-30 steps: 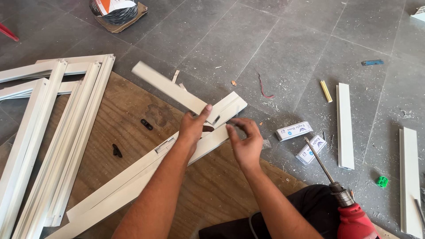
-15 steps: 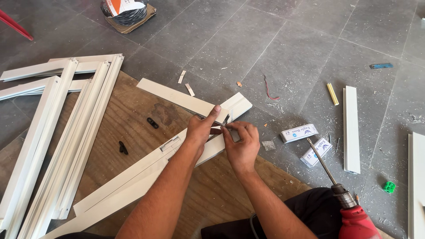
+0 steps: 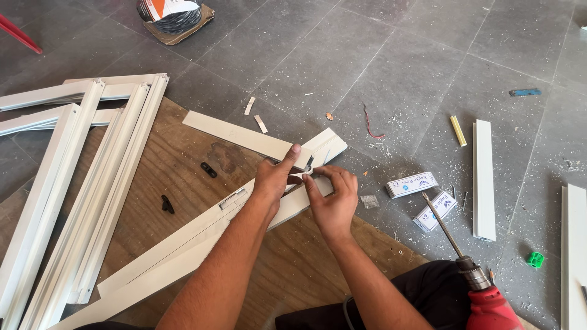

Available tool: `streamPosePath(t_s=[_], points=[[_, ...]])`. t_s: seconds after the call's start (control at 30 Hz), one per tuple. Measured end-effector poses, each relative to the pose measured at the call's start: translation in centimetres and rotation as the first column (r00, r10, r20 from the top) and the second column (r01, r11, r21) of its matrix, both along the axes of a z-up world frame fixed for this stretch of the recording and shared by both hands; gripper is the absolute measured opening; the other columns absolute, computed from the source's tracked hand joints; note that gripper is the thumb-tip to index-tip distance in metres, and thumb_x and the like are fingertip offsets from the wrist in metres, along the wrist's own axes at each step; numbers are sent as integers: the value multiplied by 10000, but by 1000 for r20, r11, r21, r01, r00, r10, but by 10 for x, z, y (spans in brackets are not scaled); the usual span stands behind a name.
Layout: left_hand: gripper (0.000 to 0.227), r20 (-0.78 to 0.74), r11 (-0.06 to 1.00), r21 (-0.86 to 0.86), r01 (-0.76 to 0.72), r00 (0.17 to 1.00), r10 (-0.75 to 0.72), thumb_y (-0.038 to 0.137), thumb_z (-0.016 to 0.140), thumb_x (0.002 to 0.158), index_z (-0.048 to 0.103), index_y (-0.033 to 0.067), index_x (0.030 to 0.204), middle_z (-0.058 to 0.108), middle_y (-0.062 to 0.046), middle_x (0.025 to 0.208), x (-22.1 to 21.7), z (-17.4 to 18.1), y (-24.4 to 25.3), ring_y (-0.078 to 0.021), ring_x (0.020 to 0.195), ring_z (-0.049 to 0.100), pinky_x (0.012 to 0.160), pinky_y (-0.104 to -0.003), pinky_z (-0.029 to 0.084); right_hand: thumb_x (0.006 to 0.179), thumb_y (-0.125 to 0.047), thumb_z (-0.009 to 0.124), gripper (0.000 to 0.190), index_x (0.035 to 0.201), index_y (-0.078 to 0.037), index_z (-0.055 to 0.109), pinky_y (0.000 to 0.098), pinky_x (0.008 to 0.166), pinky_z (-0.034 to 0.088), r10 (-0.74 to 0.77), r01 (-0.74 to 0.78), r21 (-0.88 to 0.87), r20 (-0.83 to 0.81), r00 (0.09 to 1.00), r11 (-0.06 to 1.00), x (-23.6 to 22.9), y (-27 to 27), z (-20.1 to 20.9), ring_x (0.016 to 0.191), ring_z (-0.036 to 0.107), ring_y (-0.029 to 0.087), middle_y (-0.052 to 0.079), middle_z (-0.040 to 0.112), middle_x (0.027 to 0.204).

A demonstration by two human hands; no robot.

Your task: The person assembles white window frame components on the floor. They use a red power drill to drive screws into metal hardware attached to the frame profiles, then place plastic corner connectors onto the assembled sections.

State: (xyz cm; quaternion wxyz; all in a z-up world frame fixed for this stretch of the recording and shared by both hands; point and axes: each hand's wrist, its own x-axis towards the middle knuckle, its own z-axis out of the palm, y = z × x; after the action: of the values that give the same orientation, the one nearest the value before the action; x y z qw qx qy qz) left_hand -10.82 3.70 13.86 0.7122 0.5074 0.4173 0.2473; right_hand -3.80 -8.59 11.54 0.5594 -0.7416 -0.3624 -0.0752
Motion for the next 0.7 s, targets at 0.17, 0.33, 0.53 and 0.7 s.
streamPosePath(t_s=[0.17,0.33,0.53,0.7], points=[[665,-25,999,40,12,1000,-11,585,749,786,679,-21,1050,733,-94,866,-2,-3,5,-149,720,719,596,-305,613,845,-215,833,272,1025,-17,781,319,731,550,129,-225,-33,-734,667,974,25,6,-3,804,679,186,126,778,916],[638,-5,996,-10,89,996,-89,609,738,797,702,13,1021,715,-49,832,-4,-14,5,-119,701,657,589,-276,554,837,-94,795,302,1097,52,749,286,768,564,292,-305,170,-859,420,937,41,10,-8,828,699,165,144,779,952],[607,19,993,-21,115,993,-114,604,730,827,708,26,1010,693,-38,788,-1,-10,2,-122,655,624,577,-284,542,906,-54,656,363,1243,81,667,314,863,586,416,-220,373,-887,201,901,40,2,-5,959,735,208,186,743,1114],[589,-92,997,-22,74,993,-76,560,676,871,667,19,1102,721,-75,872,-4,8,5,-165,703,698,568,-312,595,922,-28,659,335,1241,72,648,350,866,597,368,-28,376,-888,277,926,47,3,-11,952,717,211,161,719,1129]])
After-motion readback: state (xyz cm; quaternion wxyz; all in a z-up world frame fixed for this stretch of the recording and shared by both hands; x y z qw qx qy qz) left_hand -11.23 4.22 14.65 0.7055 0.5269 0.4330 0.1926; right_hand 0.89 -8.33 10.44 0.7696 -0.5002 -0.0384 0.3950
